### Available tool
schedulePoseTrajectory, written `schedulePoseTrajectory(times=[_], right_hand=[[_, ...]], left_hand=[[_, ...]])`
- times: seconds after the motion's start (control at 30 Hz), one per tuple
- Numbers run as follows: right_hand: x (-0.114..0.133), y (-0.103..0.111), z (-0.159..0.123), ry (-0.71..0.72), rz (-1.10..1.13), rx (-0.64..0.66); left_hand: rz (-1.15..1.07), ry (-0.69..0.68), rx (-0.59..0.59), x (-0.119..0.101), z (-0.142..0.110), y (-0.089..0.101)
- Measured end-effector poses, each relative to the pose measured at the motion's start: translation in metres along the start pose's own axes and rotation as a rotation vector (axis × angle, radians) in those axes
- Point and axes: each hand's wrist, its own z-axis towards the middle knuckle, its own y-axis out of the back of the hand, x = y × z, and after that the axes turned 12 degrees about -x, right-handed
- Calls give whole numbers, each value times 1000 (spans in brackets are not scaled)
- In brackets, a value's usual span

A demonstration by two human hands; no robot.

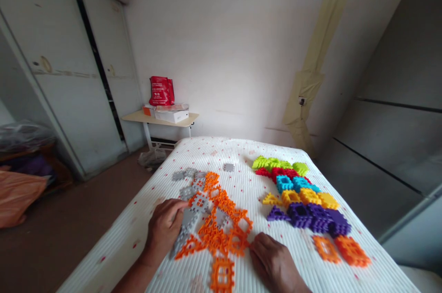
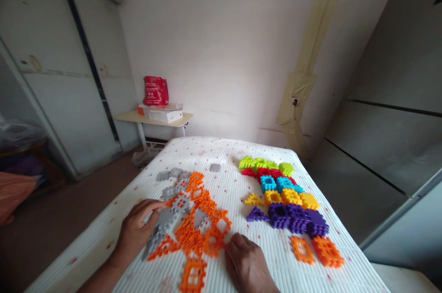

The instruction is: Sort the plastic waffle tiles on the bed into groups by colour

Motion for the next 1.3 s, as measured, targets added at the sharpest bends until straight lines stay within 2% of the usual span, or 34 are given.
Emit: schedulePoseTrajectory(times=[0.07,0.17,0.27,0.37,0.73,1.1,1.3], right_hand=[[1,1,1,-5,2,-4],[2,1,2,-16,3,-1],[3,2,2,-23,-1,-3],[4,3,3,-30,-13,11],[7,4,5,-56,-82,57],[10,7,8,-56,-126,79],[9,6,7,-63,-124,87]], left_hand=[[-13,-93,96,-18,-6,-2],[15,-181,304,-52,-15,-11],[214,-126,460,-77,-19,-24],[414,-52,551,-86,-18,-34],[521,-43,577,-92,-1,-52],[533,-99,556,-91,-3,-52],[468,-69,618,-88,-4,-53]])
